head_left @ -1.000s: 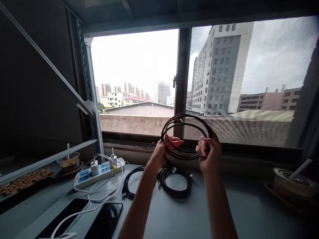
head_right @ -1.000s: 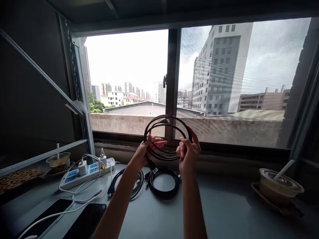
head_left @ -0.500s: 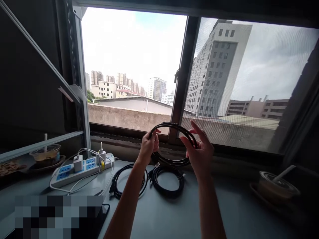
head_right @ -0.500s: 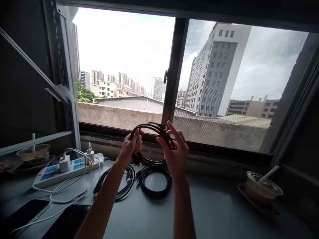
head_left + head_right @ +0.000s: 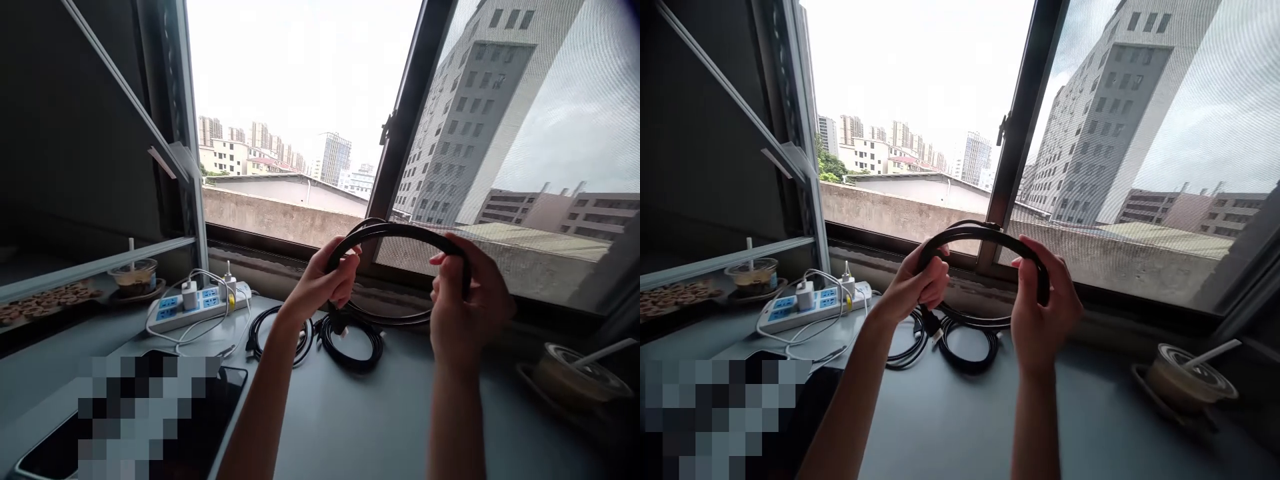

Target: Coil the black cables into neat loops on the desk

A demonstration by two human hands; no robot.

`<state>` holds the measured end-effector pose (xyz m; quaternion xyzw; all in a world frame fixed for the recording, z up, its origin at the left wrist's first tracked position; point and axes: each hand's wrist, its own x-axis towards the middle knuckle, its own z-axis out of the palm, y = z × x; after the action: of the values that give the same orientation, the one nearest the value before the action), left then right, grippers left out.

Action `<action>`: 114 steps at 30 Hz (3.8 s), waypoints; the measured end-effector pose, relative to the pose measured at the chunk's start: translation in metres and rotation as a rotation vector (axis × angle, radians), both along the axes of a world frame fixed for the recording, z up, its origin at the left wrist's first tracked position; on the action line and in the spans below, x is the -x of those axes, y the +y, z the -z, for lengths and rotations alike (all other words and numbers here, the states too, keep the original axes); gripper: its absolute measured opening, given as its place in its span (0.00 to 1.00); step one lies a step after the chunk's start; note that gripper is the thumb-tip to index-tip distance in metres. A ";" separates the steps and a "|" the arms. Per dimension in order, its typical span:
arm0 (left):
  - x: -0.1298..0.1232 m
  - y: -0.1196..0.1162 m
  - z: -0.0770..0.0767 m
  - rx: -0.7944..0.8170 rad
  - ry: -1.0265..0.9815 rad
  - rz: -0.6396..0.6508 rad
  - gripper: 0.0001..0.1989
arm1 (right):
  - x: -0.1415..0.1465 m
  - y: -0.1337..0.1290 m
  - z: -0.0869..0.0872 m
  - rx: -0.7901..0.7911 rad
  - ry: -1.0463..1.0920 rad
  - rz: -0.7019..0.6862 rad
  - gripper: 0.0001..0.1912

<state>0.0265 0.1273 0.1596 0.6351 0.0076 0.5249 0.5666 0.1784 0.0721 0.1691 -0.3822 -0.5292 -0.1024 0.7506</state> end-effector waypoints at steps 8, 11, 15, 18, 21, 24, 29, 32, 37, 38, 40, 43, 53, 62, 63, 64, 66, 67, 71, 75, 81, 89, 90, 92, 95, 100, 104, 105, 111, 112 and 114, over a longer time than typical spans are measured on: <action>0.011 -0.023 -0.012 -0.119 0.009 -0.004 0.20 | 0.005 -0.013 -0.005 -0.180 0.125 -0.023 0.13; 0.008 -0.023 -0.015 -0.085 -0.071 -0.167 0.29 | 0.003 -0.014 -0.002 0.107 0.092 -0.167 0.18; 0.003 -0.024 -0.015 -0.049 -0.136 -0.219 0.34 | -0.006 -0.007 0.003 0.288 -0.015 -0.214 0.25; 0.002 -0.030 -0.016 -0.074 -0.192 -0.167 0.35 | -0.013 -0.003 0.004 0.352 -0.038 -0.303 0.29; 0.001 -0.037 -0.017 -0.105 -0.210 -0.138 0.36 | -0.018 -0.001 0.003 0.336 -0.016 -0.356 0.29; 0.001 -0.039 -0.018 -0.070 -0.197 -0.163 0.36 | -0.020 -0.003 0.002 0.287 -0.030 -0.356 0.31; 0.003 -0.038 -0.019 -0.098 -0.207 -0.186 0.35 | -0.014 -0.007 -0.001 0.171 -0.177 -0.494 0.28; 0.004 -0.039 -0.019 -0.109 -0.209 -0.163 0.34 | -0.008 -0.004 -0.001 0.119 -0.139 -0.494 0.25; 0.005 -0.037 -0.018 -0.123 -0.198 -0.174 0.34 | -0.003 -0.002 -0.001 0.164 -0.069 -0.181 0.16; 0.006 -0.036 -0.018 -0.126 -0.196 -0.168 0.34 | -0.003 -0.002 -0.001 0.192 -0.075 -0.099 0.17; 0.007 -0.032 -0.016 -0.111 -0.192 -0.134 0.34 | -0.003 -0.002 0.000 0.245 -0.069 -0.002 0.20; 0.008 -0.026 -0.013 -0.057 -0.189 -0.059 0.34 | -0.002 0.002 0.002 0.337 0.039 -0.057 0.24; -0.007 0.024 0.009 0.281 -0.161 -0.209 0.32 | 0.002 0.012 0.007 0.520 0.224 -0.571 0.21; 0.004 0.044 0.017 0.361 -0.148 -0.263 0.27 | 0.013 0.020 0.014 0.473 -0.194 -0.229 0.25; 0.007 0.044 0.016 0.371 -0.157 -0.269 0.27 | 0.012 0.024 0.015 0.435 -0.206 -0.177 0.28; 0.010 0.044 0.014 0.382 -0.162 -0.269 0.27 | 0.012 0.027 0.017 0.389 -0.213 -0.131 0.31; 0.017 0.039 0.008 0.405 -0.163 -0.253 0.26 | 0.010 0.035 0.020 0.280 -0.240 -0.055 0.33; 0.019 0.036 0.005 0.415 -0.161 -0.238 0.25 | 0.009 0.039 0.022 0.231 -0.266 -0.032 0.32; 0.021 0.015 -0.009 0.452 -0.160 -0.141 0.22 | 0.009 0.050 0.029 0.115 -0.336 0.014 0.17; 0.012 -0.005 -0.015 0.449 -0.136 -0.056 0.20 | 0.012 0.055 0.038 0.109 -0.236 0.051 0.12; 0.002 -0.009 -0.013 0.492 -0.072 0.129 0.15 | 0.002 0.059 0.052 0.305 -0.216 0.070 0.14; 0.008 0.000 -0.009 0.514 -0.088 0.288 0.09 | 0.003 0.065 0.061 0.498 -0.301 0.060 0.14; 0.007 0.000 -0.008 0.518 -0.090 0.295 0.10 | 0.005 0.064 0.062 0.516 -0.309 0.069 0.14; 0.004 -0.001 -0.008 0.535 -0.079 0.313 0.14 | 0.011 0.063 0.063 0.551 -0.331 0.079 0.13; -0.003 -0.005 -0.008 0.549 0.001 0.334 0.18 | 0.018 0.062 0.064 0.593 -0.364 0.084 0.11; -0.006 0.000 -0.002 0.486 0.208 0.112 0.14 | 0.017 0.065 0.062 0.604 -0.344 0.111 0.07; -0.006 0.013 0.005 0.448 0.092 -0.354 0.17 | 0.019 0.062 0.060 0.566 -0.349 0.076 0.09; -0.006 0.014 0.005 0.434 0.061 -0.430 0.18 | 0.020 0.061 0.059 0.554 -0.351 0.064 0.08; -0.003 0.005 -0.003 0.337 0.172 -0.278 0.23 | 0.015 0.059 0.052 0.439 -0.301 0.071 0.06; -0.003 0.002 -0.005 0.326 0.192 -0.271 0.23 | 0.011 0.059 0.051 0.417 -0.289 0.077 0.05; -0.004 -0.002 -0.007 0.314 0.225 -0.279 0.25 | 0.004 0.060 0.049 0.391 -0.280 0.071 0.05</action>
<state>0.0304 0.1249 0.1667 0.5866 0.2396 0.5164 0.5760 0.1749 0.1319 0.1197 -0.5205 -0.6241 -0.0762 0.5777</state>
